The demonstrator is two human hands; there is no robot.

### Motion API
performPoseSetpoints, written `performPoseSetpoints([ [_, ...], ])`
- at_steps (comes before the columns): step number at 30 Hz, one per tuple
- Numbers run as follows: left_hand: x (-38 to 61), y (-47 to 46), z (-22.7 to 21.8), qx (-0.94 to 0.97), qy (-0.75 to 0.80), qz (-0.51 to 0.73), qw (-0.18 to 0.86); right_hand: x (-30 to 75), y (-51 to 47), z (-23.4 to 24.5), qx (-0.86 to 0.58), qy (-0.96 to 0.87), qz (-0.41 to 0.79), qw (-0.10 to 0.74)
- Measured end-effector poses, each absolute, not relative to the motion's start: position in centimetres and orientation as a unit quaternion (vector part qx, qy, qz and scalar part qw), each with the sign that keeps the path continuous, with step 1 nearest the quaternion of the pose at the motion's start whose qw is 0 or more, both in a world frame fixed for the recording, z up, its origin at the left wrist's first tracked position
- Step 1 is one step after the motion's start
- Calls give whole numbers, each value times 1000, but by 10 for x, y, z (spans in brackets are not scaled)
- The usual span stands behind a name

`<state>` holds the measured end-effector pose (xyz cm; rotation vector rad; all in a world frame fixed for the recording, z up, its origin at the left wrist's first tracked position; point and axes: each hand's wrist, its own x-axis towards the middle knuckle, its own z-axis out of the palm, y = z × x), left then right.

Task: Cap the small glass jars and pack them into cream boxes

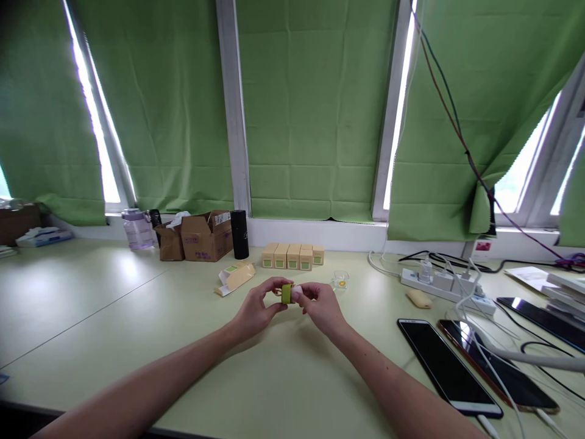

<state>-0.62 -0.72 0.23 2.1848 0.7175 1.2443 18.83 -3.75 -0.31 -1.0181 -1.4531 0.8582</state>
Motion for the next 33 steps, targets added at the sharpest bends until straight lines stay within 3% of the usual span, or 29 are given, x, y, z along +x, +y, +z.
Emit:
performPoseSetpoints([
  [18, -4, -8, -1, 805, 277, 451, 267, 179, -39, -9, -432, -584, 368, 580],
  [23, 0, 0, -3, 764, 251, 459, 378, 176, -45, -7, -431, -620, 336, 563],
  [33, -4, -7, 10, 669, 158, 386, 616, 186, -62, 1, -418, -763, -27, 493],
])
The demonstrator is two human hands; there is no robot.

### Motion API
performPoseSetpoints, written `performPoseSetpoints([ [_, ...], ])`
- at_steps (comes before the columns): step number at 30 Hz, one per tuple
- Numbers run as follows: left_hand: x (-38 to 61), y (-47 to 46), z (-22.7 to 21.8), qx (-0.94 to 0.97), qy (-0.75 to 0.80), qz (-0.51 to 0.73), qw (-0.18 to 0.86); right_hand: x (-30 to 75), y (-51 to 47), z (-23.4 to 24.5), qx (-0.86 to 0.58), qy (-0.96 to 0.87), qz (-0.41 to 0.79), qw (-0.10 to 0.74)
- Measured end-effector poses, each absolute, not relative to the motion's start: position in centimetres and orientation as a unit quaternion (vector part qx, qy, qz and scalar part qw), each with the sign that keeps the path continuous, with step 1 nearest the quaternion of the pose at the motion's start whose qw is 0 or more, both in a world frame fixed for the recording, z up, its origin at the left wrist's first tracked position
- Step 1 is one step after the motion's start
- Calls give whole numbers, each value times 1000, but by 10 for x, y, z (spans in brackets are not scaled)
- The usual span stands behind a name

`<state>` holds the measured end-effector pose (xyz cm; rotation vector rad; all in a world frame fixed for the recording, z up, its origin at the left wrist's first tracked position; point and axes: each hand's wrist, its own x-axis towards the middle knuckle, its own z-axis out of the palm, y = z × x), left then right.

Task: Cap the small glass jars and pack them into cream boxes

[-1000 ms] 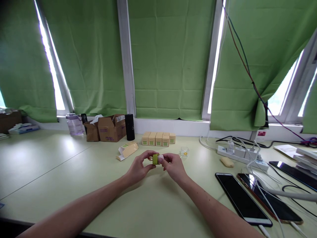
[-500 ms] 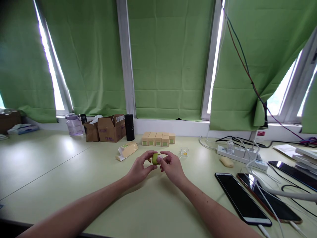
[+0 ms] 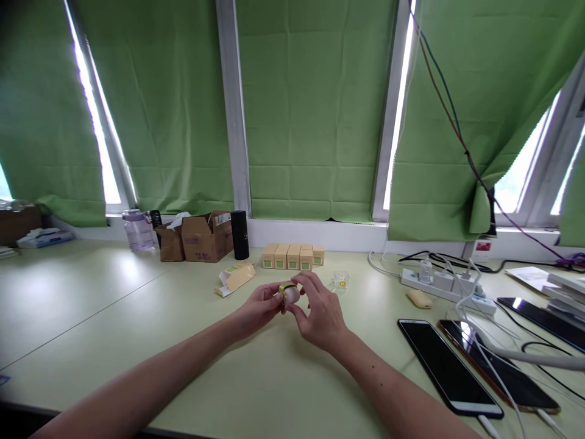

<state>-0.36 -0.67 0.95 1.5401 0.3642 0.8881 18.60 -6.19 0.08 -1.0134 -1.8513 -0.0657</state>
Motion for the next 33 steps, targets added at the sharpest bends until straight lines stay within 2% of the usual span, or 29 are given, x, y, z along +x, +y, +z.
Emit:
performPoseSetpoints([
  [6, -4, -10, 8, 648, 145, 352, 660, 186, -62, -3, -377, -807, -84, 447],
  [17, 3, -18, 10, 667, 163, 390, 613, 184, -55, -8, -380, -789, -108, 471],
  [33, 3, -25, 5, 660, 159, 419, 602, 179, -57, -3, -357, -790, -215, 450],
])
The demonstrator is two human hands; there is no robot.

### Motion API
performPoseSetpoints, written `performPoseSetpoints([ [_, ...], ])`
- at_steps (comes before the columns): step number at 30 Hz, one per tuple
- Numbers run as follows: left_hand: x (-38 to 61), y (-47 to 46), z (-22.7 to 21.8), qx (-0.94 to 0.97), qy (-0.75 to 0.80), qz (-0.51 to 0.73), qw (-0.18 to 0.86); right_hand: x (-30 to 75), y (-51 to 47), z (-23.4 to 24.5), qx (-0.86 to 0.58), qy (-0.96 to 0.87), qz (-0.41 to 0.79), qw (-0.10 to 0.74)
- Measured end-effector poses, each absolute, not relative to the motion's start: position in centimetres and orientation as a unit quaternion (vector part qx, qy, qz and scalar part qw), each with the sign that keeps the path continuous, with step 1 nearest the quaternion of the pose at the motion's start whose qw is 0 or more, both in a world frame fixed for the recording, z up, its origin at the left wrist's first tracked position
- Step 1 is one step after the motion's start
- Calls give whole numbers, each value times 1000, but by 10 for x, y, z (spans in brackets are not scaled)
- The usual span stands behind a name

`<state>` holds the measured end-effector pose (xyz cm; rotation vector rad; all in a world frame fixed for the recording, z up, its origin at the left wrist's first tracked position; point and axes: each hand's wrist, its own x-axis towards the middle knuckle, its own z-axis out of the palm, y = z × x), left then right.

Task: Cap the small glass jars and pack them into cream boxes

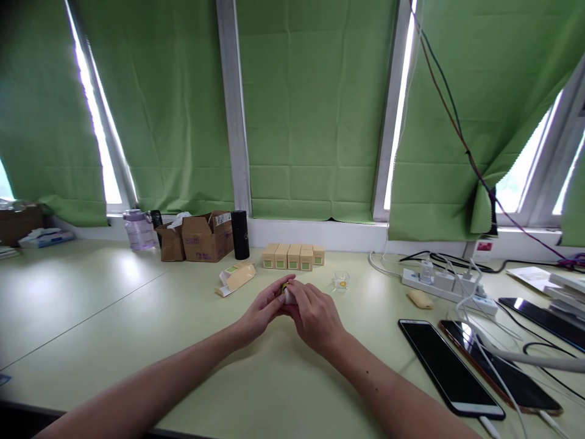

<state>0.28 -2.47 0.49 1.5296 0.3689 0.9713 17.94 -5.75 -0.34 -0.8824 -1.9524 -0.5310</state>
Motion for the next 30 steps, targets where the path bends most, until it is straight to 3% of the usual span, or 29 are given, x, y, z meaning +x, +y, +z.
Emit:
performPoseSetpoints([
  [10, 8, -25, 4, 629, 161, 440, 621, 178, -58, -1, -340, -790, -234, 454],
  [30, 16, -28, -2, 665, 176, 477, 547, 178, -55, -4, -337, -798, -236, 440],
])
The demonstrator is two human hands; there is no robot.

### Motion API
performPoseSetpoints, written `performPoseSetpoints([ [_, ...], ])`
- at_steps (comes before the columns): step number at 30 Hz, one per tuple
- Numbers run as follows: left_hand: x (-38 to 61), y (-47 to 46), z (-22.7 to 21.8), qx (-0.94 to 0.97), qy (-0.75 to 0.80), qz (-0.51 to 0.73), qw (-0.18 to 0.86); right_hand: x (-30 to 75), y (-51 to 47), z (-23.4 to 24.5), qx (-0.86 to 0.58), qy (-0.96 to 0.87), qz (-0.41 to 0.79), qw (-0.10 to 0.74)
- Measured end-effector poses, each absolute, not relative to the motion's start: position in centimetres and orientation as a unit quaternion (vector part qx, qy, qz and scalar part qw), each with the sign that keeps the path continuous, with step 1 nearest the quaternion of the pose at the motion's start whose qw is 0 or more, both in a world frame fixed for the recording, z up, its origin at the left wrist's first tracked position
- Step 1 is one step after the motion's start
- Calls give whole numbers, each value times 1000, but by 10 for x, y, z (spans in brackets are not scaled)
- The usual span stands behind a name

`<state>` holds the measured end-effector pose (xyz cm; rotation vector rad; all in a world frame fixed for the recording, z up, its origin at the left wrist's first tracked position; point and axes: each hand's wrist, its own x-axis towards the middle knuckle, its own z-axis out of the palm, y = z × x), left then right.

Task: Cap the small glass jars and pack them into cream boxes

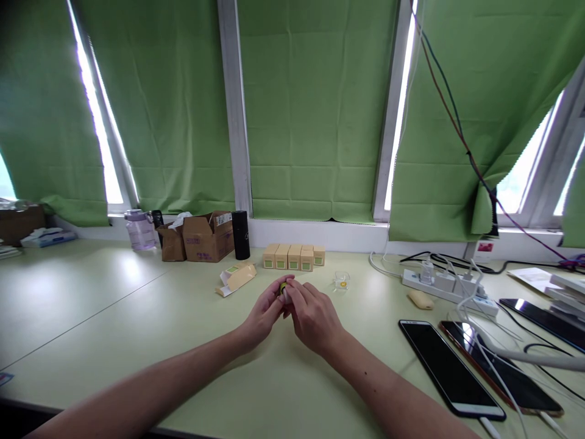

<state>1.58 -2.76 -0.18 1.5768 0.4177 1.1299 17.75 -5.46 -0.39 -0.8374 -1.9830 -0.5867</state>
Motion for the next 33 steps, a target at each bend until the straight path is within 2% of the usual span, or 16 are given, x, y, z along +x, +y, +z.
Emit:
performPoseSetpoints([
  [5, 12, -22, -7, 667, 183, 448, 567, 176, -58, 0, -355, -804, -202, 431],
  [12, 10, -20, -8, 712, 188, 460, 495, 174, -60, -3, -345, -806, -203, 436],
  [33, 15, -19, -5, 702, 158, 453, 527, 175, -57, -7, -349, -801, -206, 440],
])
